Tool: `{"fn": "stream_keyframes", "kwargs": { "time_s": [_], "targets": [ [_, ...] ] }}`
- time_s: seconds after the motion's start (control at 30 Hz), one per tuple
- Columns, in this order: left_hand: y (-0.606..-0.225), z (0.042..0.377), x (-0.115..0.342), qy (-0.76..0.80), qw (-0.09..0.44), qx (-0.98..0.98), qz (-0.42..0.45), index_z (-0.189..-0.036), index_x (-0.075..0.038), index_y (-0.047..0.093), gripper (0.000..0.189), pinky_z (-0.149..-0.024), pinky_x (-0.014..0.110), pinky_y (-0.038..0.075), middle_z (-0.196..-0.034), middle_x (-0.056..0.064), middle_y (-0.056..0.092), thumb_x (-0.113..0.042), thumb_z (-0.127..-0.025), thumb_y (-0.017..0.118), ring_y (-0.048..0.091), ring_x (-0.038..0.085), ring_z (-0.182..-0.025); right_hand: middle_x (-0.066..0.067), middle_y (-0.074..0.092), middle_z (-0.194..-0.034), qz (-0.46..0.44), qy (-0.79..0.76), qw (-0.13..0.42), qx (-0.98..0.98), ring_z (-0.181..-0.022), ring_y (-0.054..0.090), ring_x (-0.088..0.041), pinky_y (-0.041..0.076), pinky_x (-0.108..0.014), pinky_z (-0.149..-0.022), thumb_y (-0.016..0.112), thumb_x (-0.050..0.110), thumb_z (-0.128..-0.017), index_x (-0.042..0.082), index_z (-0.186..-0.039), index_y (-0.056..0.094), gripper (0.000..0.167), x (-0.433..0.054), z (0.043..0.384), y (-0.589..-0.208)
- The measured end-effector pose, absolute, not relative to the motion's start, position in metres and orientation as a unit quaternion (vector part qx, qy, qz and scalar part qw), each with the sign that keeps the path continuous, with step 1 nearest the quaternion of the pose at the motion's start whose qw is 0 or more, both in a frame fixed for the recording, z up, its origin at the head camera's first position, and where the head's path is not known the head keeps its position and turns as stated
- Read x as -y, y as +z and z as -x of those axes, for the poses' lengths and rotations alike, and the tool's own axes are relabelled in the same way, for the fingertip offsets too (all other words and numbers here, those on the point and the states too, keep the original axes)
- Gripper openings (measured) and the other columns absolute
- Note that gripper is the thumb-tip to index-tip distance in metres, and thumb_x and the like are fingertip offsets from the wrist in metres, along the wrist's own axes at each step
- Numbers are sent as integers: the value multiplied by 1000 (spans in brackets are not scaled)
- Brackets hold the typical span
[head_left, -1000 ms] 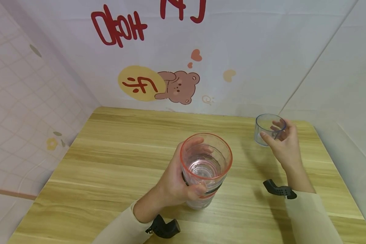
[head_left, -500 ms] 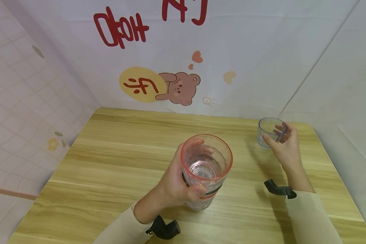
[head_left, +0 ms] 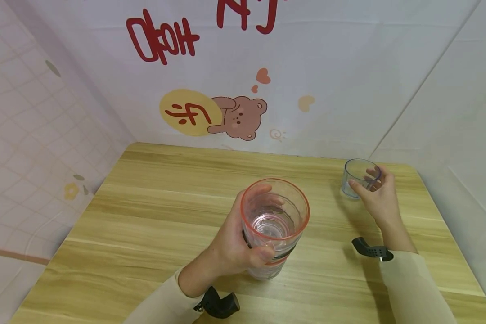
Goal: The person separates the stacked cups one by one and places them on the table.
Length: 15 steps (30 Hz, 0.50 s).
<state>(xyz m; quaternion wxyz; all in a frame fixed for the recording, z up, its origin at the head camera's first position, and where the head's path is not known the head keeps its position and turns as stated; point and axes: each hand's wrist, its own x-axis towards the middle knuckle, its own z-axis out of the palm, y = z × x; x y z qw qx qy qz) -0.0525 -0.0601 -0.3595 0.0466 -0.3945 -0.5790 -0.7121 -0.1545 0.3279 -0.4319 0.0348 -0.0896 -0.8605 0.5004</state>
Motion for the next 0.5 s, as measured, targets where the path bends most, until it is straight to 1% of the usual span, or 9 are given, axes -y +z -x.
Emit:
{"fn": "stream_keyframes", "kwargs": {
  "time_s": [0.1, 0.17, 0.2, 0.27, 0.37, 0.4, 0.47, 0.5],
  "targets": [
    [-360, 52, 60, -711, 46, 580, 395, -157, -1, 30, 94, -111, 43, 57, -138, 37, 55, -59, -96, 72, 62, 35, -131, -19, 27, -176, 91, 496, 35, 863, -157, 36, -46, 46, -28, -121, 73, 42, -103, 12, -171, 2, 103, -330, 156, -435],
    [-360, 52, 60, -710, 46, 581, 395, -157, -1, 30, 94, -111, 43, 57, -138, 36, 55, -59, -96, 72, 61, 34, -132, -20, 28, -175, 94, 495, 36, 863, -156, 36, -46, 47, -17, -113, 73, 42, -104, 12, -171, 2, 102, -331, 157, -438],
    [-360, 52, 60, -710, 45, 581, 395, -157, -1, 30, 94, -111, 43, 57, -138, 36, 55, -60, -96, 72, 61, 33, -132, -20, 28, -174, 95, 497, 38, 862, -156, 37, -46, 46, -14, -111, 73, 41, -104, 11, -171, 2, 102, -331, 158, -439],
    [-360, 52, 60, -710, 45, 581, 395, -157, -1, 30, 94, -111, 43, 58, -139, 36, 54, -60, -96, 72, 61, 32, -133, -21, 28, -174, 100, 501, 41, 859, -156, 37, -46, 45, -12, -111, 72, 40, -104, 10, -171, 3, 101, -332, 159, -441],
    [-360, 52, 60, -710, 46, 580, 397, -157, -1, 29, 94, -110, 44, 58, -139, 36, 54, -60, -96, 71, 60, 31, -134, -21, 28, -174, 106, 507, 44, 854, -156, 37, -44, 44, -16, -115, 72, 38, -105, 9, -170, 3, 100, -333, 160, -444],
    [-360, 53, 60, -711, 46, 578, 398, -157, -1, 29, 94, -109, 44, 58, -139, 37, 54, -60, -97, 71, 61, 31, -134, -20, 28, -175, 108, 508, 43, 854, -156, 38, -43, 44, -15, -115, 71, 38, -105, 9, -170, 2, 100, -333, 160, -445],
    [-360, 53, 59, -711, 47, 577, 398, -157, -1, 29, 94, -109, 45, 59, -139, 37, 54, -60, -97, 71, 61, 30, -133, -21, 28, -174, 108, 508, 44, 853, -155, 39, -42, 45, -11, -110, 71, 38, -105, 9, -170, 2, 100, -334, 161, -446],
    [-360, 53, 59, -712, 46, 576, 399, -157, -1, 29, 94, -109, 45, 59, -139, 37, 54, -60, -97, 71, 61, 30, -133, -21, 29, -174, 107, 508, 44, 854, -154, 39, -42, 45, -8, -105, 71, 39, -105, 9, -170, 2, 100, -334, 161, -446]
  ]
}}
